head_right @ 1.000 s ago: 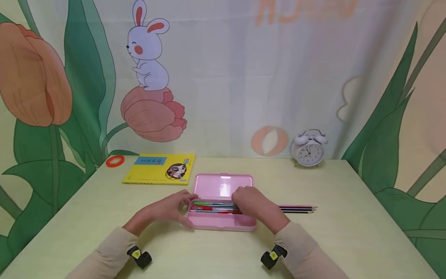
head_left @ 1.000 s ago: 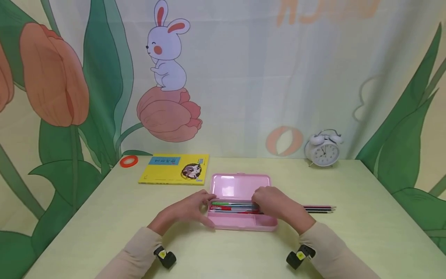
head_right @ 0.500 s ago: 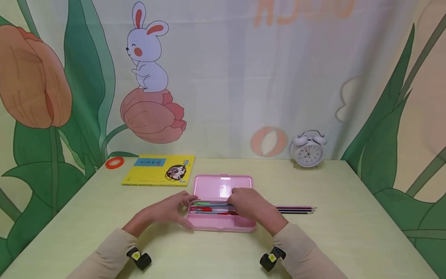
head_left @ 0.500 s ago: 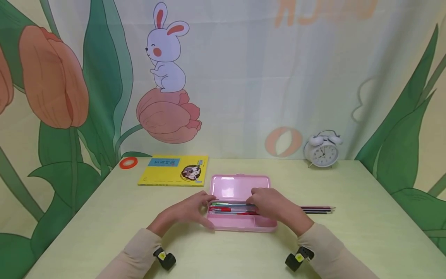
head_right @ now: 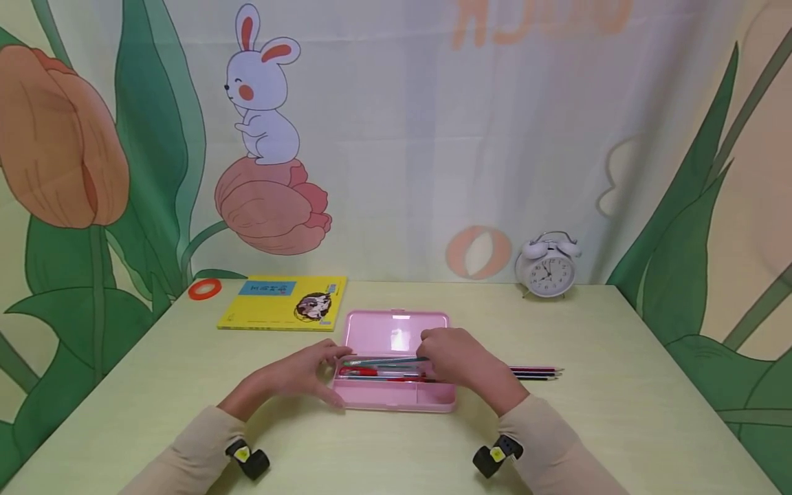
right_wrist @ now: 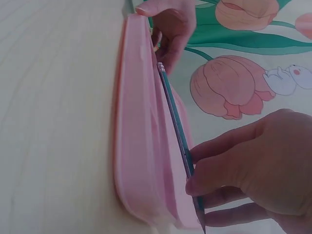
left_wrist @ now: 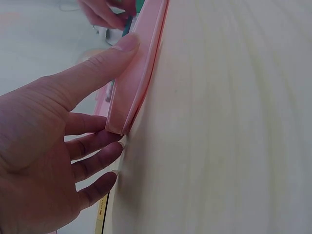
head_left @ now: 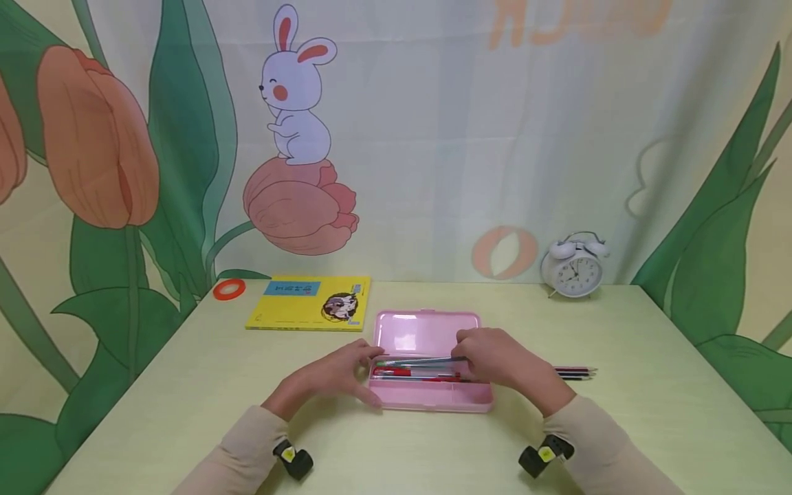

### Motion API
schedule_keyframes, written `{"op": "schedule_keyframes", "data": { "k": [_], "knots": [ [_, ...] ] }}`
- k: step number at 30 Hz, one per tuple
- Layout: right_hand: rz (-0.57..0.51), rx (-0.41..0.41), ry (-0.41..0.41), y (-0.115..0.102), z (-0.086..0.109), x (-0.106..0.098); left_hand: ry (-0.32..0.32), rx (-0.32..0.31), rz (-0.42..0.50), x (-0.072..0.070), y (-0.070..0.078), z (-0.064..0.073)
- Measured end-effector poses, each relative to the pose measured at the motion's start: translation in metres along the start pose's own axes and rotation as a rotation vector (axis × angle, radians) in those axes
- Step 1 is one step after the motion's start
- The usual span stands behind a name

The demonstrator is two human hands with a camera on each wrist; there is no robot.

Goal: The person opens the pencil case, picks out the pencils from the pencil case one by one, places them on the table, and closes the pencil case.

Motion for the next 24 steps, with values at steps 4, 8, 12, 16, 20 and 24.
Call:
{"op": "schedule_keyframes", "data": {
  "k": [4, 8, 12, 16, 20, 24],
  "knots": [
    [-0.046, 0.034, -0.031, 0.012, 0.012, -0.004, 0.004, -0.004, 0.000, 0.000, -0.001, 0.000],
    [-0.093, 0.050, -0.020, 0.027, 0.031, -0.006, 0.001, 0.002, 0.006, 0.001, -0.001, -0.001],
    [-0.143, 0.070, -0.025, 0.044, 0.053, -0.006, 0.001, 0.001, 0.009, 0.001, -0.002, -0.002],
    [-0.184, 0.092, -0.063, 0.063, 0.080, 0.002, 0.002, -0.007, 0.005, 0.002, -0.002, -0.002],
    [-0.247, 0.087, -0.061, 0.086, 0.110, 0.010, 0.000, -0.001, 0.000, 0.002, 0.000, -0.001],
    [-0.314, 0.097, -0.068, 0.107, 0.135, 0.015, 0.002, 0.007, -0.007, 0.001, 0.000, 0.000]
  ]
}}
Point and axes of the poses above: each hand's wrist, its own z-axis away from the middle knuckle, its own x-axis out of the palm, y = z × x, the point moved 5 cm from there along -z, towards the middle knuckle, and after that the axes turned 12 degrees about z, right-handed, at the moved point
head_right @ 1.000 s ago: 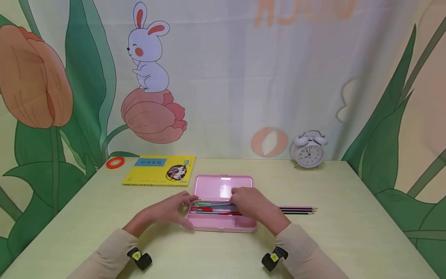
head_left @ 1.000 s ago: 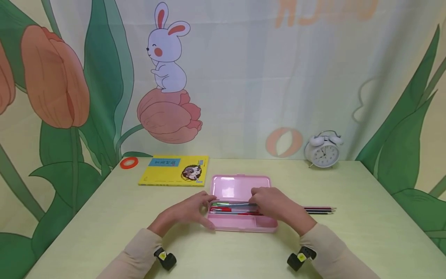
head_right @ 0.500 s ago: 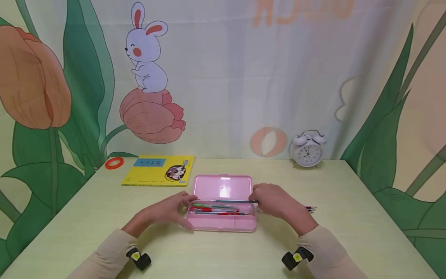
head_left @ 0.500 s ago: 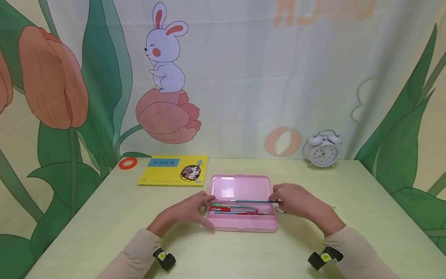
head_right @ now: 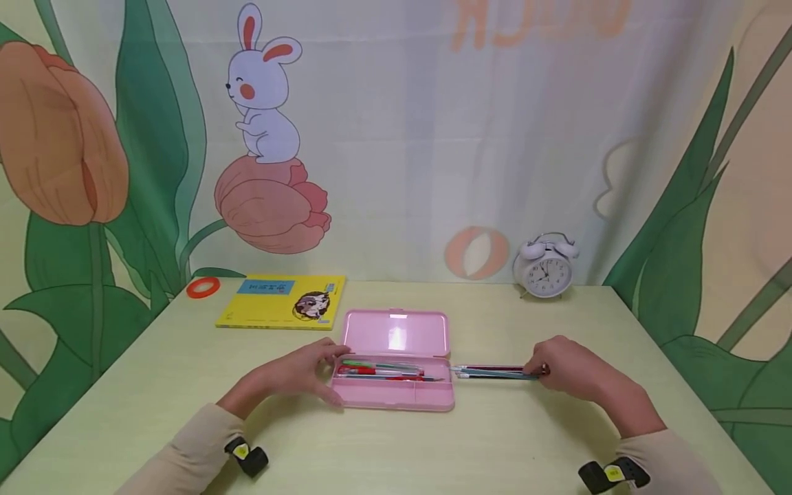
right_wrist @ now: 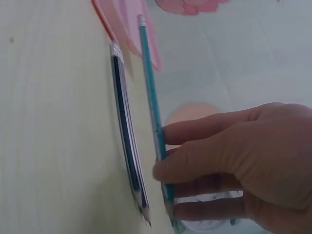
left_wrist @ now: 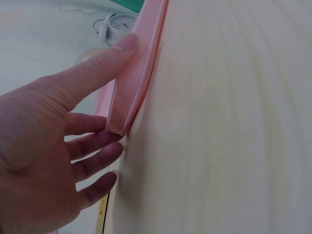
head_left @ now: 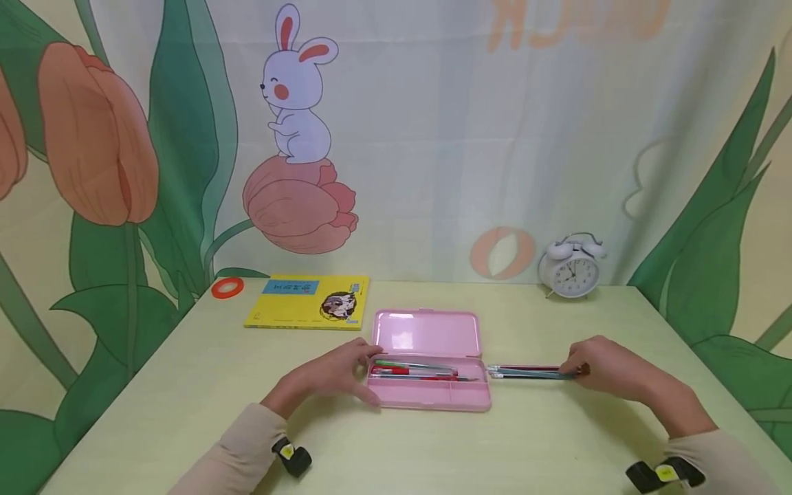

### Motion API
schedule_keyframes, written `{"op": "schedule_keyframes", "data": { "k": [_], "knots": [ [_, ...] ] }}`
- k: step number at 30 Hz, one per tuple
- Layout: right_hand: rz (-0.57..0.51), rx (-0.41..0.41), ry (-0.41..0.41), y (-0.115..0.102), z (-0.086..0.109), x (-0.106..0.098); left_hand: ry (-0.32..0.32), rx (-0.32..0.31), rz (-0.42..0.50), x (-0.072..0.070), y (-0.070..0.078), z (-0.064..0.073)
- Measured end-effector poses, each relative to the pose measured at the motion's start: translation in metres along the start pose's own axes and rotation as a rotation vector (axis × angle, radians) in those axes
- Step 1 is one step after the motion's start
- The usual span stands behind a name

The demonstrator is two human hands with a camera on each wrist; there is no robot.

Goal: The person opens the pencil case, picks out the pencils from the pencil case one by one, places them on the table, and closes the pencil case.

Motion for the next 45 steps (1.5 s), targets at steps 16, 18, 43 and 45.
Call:
{"op": "schedule_keyframes", "data": {
  "k": [16, 18, 43, 45],
  "knots": [
    [-0.033, 0.015, -0.062, 0.017, 0.000, 0.019, -0.004, -0.015, -0.002, -0.001, -0.003, 0.000],
    [-0.020, 0.044, -0.076, 0.019, 0.000, 0.019, -0.003, -0.024, 0.002, -0.001, -0.003, 0.000],
    [0.122, 0.149, -0.073, 0.022, -0.002, 0.016, 0.004, -0.031, -0.002, -0.001, -0.002, 0.001],
    [0.126, 0.150, -0.071, 0.022, -0.002, 0.016, -0.001, -0.032, 0.001, -0.001, -0.002, 0.001]
  ]
}}
Point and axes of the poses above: each hand's wrist, its own z-axis away from the middle knuckle, its own x-axis out of the palm, y = z × x, the point moved 5 cm from there along -z, towards the middle knuckle, and after that the axes turned 12 degrees about z, right-handed, at the moved point
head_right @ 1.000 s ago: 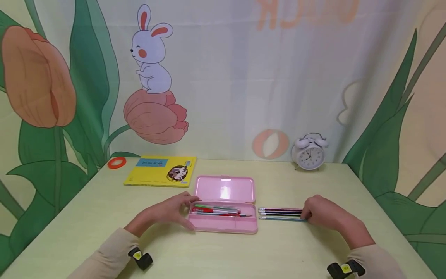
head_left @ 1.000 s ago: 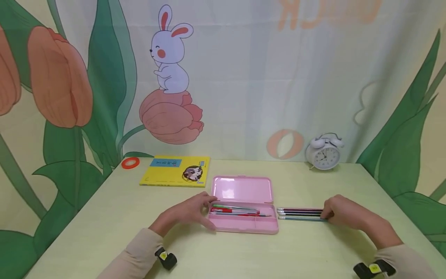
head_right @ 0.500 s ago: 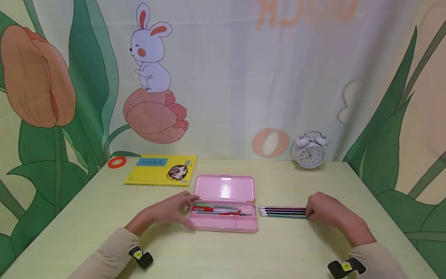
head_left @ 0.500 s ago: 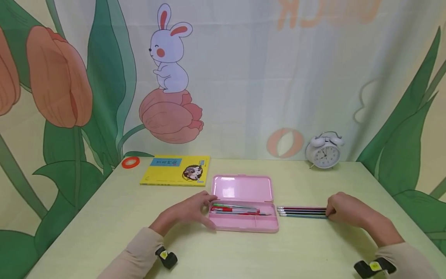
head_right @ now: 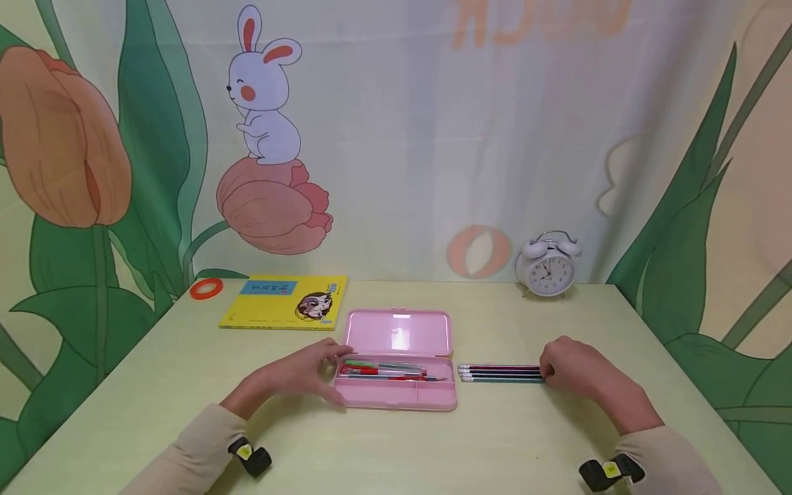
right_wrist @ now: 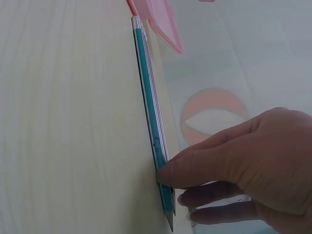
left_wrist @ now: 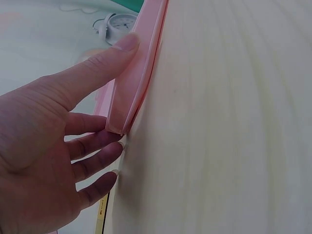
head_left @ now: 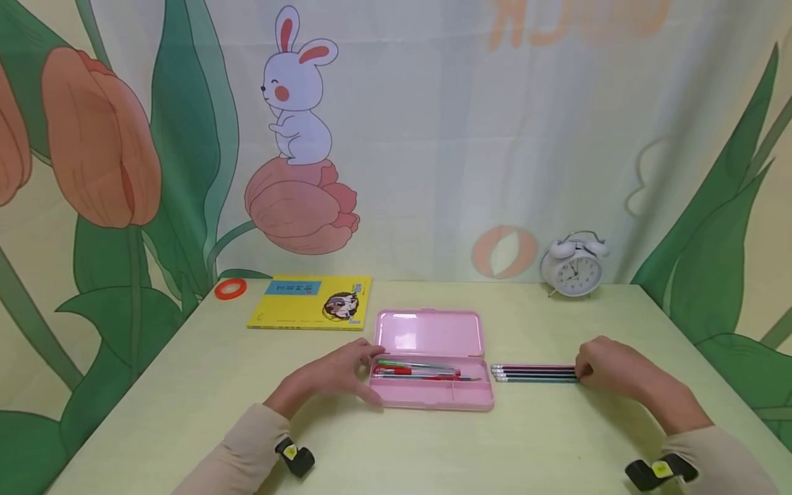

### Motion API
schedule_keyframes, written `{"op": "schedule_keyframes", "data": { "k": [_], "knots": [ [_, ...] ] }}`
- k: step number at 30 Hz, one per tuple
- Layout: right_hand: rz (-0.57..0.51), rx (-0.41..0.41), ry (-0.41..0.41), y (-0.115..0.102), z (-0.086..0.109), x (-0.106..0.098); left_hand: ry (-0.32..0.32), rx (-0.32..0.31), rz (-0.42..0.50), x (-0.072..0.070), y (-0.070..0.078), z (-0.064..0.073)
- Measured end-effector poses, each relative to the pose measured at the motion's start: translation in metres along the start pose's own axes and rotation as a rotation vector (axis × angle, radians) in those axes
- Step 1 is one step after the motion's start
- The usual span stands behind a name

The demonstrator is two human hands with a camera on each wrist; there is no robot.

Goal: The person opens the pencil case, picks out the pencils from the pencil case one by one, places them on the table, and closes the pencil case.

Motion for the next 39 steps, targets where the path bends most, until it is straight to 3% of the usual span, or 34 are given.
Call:
{"op": "schedule_keyframes", "data": {
  "k": [8, 13, 18, 26, 31, 39],
  "knots": [
    [-0.012, 0.013, -0.009, 0.001, -0.002, 0.001, -0.001, 0.008, -0.004, -0.001, -0.001, -0.001],
    [-0.028, -0.038, 0.038, -0.008, -0.003, -0.003, -0.003, 0.005, -0.005, 0.000, -0.002, -0.001],
    [-0.067, -0.122, 0.090, -0.037, -0.016, -0.014, 0.001, -0.002, -0.011, 0.000, 0.000, 0.000],
    [-0.126, -0.294, 0.152, -0.105, -0.055, -0.034, 0.002, 0.009, -0.012, 0.000, 0.000, 0.000],
    [-0.141, -0.297, 0.104, -0.131, -0.076, -0.031, -0.001, 0.022, -0.016, 0.001, 0.000, -0.001],
    [-0.087, -0.288, 0.093, -0.145, -0.094, -0.022, 0.003, 0.019, -0.011, -0.001, 0.001, 0.000]
  ]
}}
Point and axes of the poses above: each hand's wrist, its own z-axis away from the middle knuckle, its own x-axis out of the palm, y = z × x, the point moved 5 cm from there along -z, towards the middle knuckle, and after that the axes turned 12 degrees about z, right-handed, at the moved point
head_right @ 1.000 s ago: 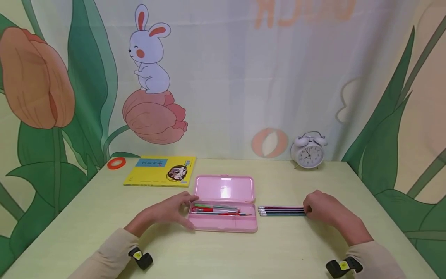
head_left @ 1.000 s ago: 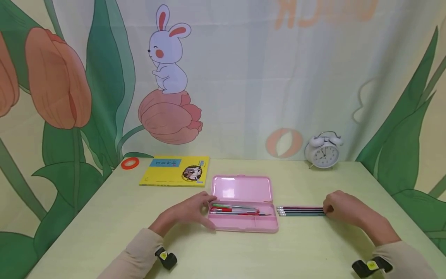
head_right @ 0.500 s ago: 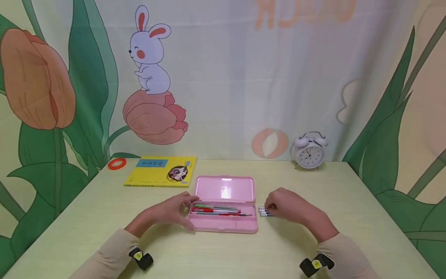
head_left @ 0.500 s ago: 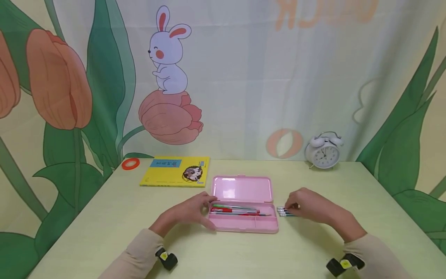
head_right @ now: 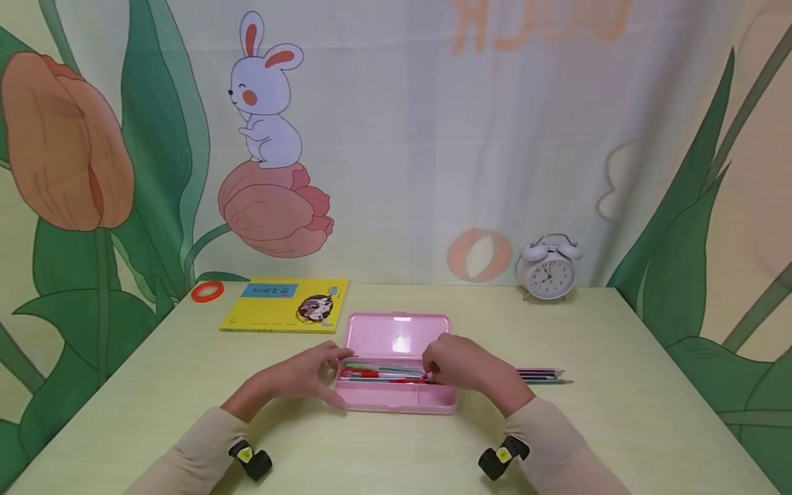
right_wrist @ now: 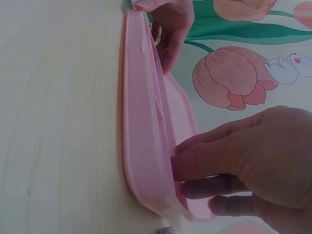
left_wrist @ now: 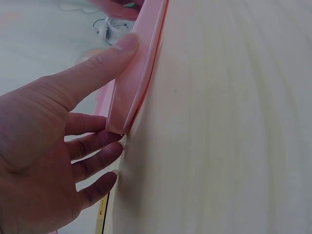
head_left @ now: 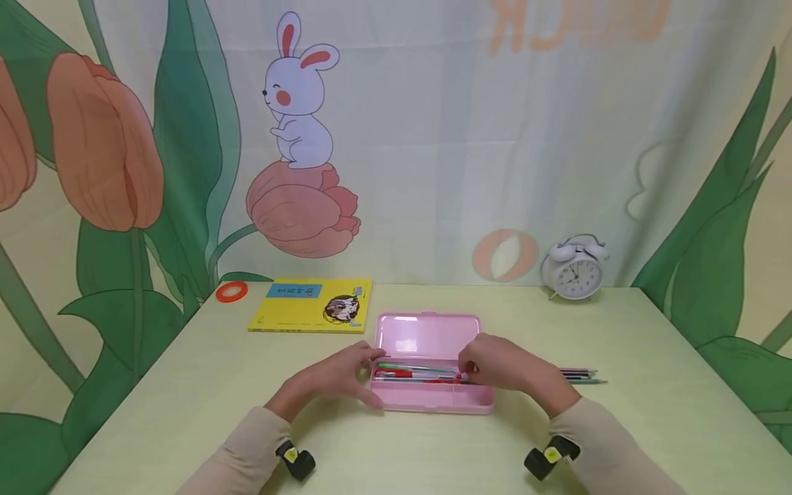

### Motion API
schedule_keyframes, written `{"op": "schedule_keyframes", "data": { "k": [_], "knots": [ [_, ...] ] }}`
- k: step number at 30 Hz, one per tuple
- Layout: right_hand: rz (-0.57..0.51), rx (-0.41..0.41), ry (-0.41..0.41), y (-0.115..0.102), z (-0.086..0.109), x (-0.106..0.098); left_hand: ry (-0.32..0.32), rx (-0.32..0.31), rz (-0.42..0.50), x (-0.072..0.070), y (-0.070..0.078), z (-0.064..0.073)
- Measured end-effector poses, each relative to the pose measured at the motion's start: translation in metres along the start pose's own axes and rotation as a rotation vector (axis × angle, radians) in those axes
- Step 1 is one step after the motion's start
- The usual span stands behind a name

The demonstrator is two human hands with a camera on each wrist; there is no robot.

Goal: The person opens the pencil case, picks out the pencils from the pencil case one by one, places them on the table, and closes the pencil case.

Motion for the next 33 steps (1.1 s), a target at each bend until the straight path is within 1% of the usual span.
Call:
{"op": "schedule_keyframes", "data": {
  "k": [12, 15, 20, 26, 33],
  "knots": [
    [-0.021, 0.049, -0.036, 0.001, -0.007, 0.009, 0.000, -0.003, 0.003, -0.001, 0.002, -0.002],
    [-0.010, 0.047, -0.042, 0.001, -0.007, 0.008, 0.000, -0.007, 0.005, -0.001, 0.002, -0.001],
    [0.044, 0.014, -0.029, -0.001, -0.009, 0.007, 0.001, -0.014, 0.007, -0.001, 0.001, -0.001],
    [0.029, 0.005, -0.009, -0.003, -0.011, 0.009, -0.002, -0.007, 0.007, -0.001, 0.002, -0.001],
    [0.072, -0.003, 0.030, -0.012, -0.019, 0.008, -0.004, -0.001, 0.000, 0.000, 0.001, -0.001]
  ]
}}
Point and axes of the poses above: each hand's wrist, its own z-axis away from the middle knuckle, its own x-axis out of the palm, y = z × x, the point moved 5 cm from there along -z, towards the middle knuckle, and after that the axes turned 12 degrees about z, right-handed, at the moved point
